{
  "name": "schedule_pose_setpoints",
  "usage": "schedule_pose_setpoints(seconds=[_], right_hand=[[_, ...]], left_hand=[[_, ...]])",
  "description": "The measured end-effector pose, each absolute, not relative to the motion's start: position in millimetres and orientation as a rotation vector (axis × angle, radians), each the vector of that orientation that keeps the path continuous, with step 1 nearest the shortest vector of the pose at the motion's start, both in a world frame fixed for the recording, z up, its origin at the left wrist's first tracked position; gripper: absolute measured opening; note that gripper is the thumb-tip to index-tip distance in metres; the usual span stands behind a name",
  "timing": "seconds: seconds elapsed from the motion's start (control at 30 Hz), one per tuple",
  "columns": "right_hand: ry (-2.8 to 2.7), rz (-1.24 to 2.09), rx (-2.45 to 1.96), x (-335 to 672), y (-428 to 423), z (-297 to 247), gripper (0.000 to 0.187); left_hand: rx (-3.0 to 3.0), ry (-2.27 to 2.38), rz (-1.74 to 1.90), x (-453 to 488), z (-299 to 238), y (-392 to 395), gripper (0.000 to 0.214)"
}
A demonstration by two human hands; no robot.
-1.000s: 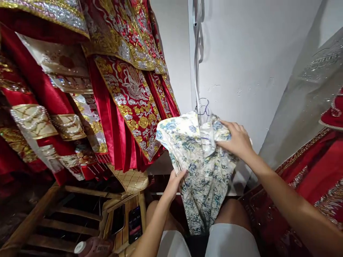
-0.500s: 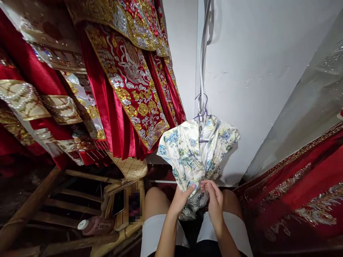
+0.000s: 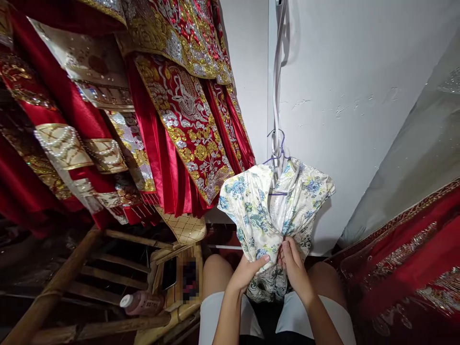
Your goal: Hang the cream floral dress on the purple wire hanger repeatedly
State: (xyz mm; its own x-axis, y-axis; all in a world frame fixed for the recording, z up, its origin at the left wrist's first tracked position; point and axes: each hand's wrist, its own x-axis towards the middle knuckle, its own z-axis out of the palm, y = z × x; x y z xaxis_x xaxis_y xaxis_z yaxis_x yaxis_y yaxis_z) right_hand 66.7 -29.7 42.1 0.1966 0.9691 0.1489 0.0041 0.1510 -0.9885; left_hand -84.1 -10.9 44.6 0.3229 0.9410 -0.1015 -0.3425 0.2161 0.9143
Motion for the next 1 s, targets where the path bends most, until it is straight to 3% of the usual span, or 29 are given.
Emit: schedule_pose_setpoints(seconds=[0.3,0.57,0.67,0.83,1.0], right_hand=[[-1.084,1.035,-1.173,73,-30,38,0.058],[-1.113,1.222,-1.178,71,-39,35,0.058],[-1.114,1.319,-1.151,61,-37,36,0.051],[-1.126,1.373,-1.174,61,-34,39,0.041],[-1.119,1.41,-1.211,68,-41,51,0.039]], left_hand=[[0.817,0.87,1.173,-93,28,-2,0.067],[1.223,1.509,1.785,-97,15,4,0.037],[1.418,1.297,1.615,-74,9,-12,0.022],[1.229,1.062,1.323,-37,-2,-30,0.029],[1.359,1.057,1.318,-32,3,-32,0.018]])
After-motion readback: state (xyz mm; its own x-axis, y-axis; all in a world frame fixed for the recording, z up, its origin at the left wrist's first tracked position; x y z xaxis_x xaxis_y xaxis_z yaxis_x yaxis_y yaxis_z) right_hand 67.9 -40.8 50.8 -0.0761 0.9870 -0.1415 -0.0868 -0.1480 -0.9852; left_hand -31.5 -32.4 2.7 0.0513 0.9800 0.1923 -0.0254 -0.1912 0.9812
